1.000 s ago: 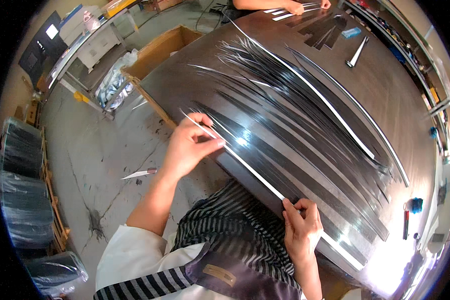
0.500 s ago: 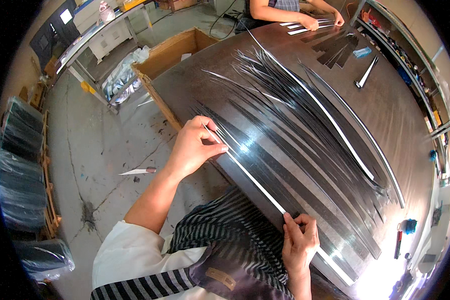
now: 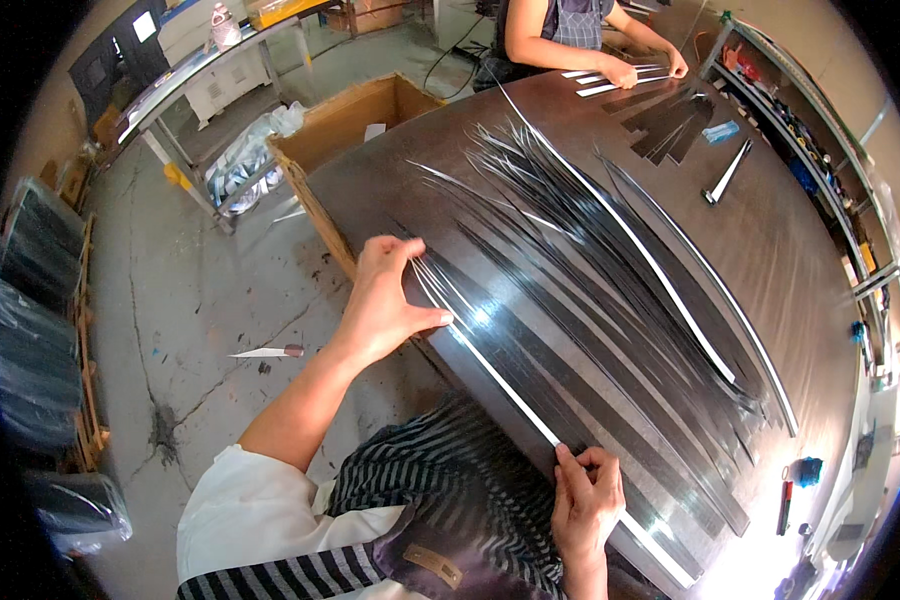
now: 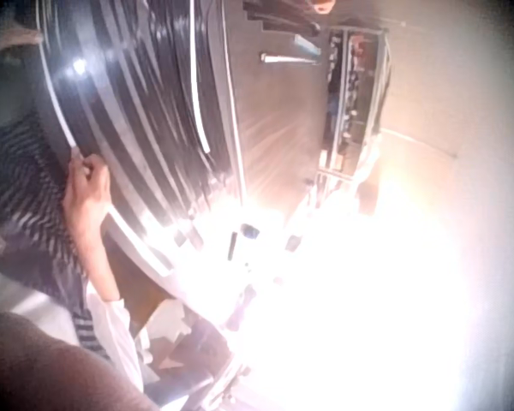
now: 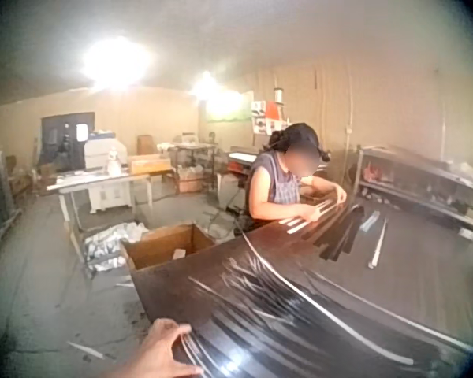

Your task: The person applies long white adhesive strips onto dark metallic ribbons laid out on a large metal workbench. The person handles the strips one at a time, aligning them precisely with the edges of the metallic ribbons before pressing them down by hand.

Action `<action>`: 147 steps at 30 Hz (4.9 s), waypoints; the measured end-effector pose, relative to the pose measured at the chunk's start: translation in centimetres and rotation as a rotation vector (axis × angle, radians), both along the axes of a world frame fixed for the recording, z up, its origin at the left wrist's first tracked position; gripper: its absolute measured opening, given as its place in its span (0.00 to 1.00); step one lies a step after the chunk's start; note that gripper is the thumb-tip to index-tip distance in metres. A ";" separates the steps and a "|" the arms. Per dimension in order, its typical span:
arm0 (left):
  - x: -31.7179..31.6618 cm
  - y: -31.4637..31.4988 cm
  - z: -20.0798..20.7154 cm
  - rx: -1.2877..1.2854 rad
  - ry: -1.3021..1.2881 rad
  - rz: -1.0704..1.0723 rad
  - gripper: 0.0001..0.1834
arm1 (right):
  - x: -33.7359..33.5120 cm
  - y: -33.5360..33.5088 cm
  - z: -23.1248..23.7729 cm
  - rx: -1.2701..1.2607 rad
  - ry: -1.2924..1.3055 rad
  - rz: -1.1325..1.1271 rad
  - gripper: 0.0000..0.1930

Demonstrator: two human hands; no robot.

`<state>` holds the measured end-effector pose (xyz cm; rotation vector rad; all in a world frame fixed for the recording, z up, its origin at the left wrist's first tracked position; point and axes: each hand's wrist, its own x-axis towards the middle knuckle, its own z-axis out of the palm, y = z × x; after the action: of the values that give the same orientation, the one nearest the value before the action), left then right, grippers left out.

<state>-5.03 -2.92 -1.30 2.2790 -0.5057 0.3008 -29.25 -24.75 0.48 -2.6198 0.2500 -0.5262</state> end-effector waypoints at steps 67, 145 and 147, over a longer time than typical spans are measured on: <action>-10.0 -9.5 -0.7 -0.663 0.333 -0.451 0.06 | -23.7 -14.8 -2.4 1.516 -1.406 -0.249 0.12; -30.6 -12.3 13.8 -0.578 -0.199 -0.773 0.04 | -24.0 -18.8 -4.3 0.365 -0.615 -1.121 0.14; -28.1 -11.2 11.2 -0.678 -0.328 -0.809 0.05 | -24.9 -19.1 -3.7 0.417 -0.544 -1.098 0.13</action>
<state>-33.17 -14.08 9.94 1.2437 -1.2236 0.3582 -54.19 -43.87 -3.21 -1.6517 1.4348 -1.3111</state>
